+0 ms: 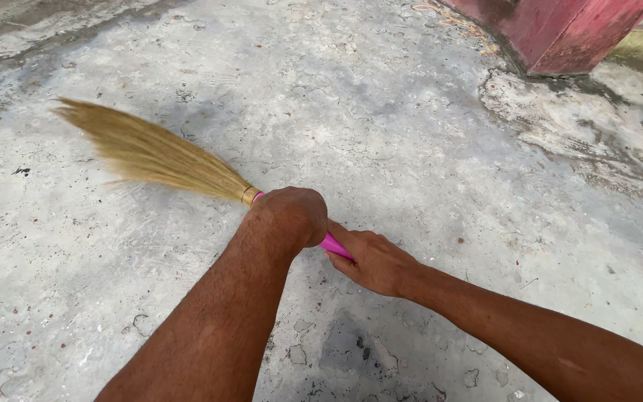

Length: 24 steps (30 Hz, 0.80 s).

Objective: The person assembles a broom by fitting the bristle head into the handle by hand and sweeps the floor with it.

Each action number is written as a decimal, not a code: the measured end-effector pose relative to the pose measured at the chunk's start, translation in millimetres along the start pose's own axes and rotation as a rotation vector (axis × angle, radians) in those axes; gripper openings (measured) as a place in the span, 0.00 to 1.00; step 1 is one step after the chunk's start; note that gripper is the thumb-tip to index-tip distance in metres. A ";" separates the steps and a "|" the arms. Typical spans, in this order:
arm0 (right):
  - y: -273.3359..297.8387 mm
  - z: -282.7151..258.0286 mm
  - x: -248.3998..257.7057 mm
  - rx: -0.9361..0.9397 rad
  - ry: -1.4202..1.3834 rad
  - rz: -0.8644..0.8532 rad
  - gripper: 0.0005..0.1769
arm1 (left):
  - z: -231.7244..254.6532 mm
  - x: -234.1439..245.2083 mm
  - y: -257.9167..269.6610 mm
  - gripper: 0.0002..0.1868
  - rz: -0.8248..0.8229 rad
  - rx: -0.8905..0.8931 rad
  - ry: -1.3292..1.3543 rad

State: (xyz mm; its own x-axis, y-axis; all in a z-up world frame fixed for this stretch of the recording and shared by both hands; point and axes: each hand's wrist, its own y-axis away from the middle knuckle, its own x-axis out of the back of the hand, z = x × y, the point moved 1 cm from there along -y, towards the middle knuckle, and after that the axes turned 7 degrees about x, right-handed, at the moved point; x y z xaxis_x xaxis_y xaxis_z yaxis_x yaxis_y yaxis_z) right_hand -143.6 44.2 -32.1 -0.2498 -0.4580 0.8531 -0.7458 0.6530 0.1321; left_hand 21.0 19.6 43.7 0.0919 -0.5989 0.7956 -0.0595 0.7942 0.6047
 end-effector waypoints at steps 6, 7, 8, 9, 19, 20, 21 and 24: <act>0.4 21.0 14.3 -0.599 -0.354 0.305 0.26 | 9.7 0.0 12.5 0.11 0.016 -0.090 0.090; -2.7 28.4 13.6 -0.650 -0.411 0.413 0.23 | 13.7 0.9 13.8 0.12 -0.006 -0.097 0.118; -6.6 34.3 10.7 -0.649 -0.408 0.408 0.23 | 18.2 1.8 14.9 0.12 -0.007 -0.095 0.122; -10.3 39.4 8.0 -0.721 -0.436 0.405 0.21 | 22.9 2.4 15.4 0.12 -0.030 -0.095 0.101; -74.7 55.7 -23.0 -0.093 -0.188 0.085 0.21 | 25.6 -8.5 -12.7 0.29 0.113 -0.138 0.119; -80.0 66.1 -25.2 -0.064 -0.218 0.094 0.21 | 26.7 -8.5 -16.4 0.28 0.196 -0.129 0.136; -88.9 77.4 -24.7 -0.035 -0.248 0.105 0.21 | 25.0 -7.1 -21.4 0.28 0.280 -0.120 0.154; -122.5 101.5 -9.9 -0.190 -1.368 0.311 0.18 | 16.3 -2.9 -32.5 0.27 0.475 -0.180 0.290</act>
State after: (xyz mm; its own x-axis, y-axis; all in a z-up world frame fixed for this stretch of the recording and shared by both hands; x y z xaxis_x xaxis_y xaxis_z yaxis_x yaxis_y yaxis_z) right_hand -112.5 -92.5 -108.0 -0.8602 -0.4254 -0.2813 -0.4845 0.8538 0.1904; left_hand 6.5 -6.2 22.4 0.3658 -0.1399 0.9201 0.0067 0.9890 0.1478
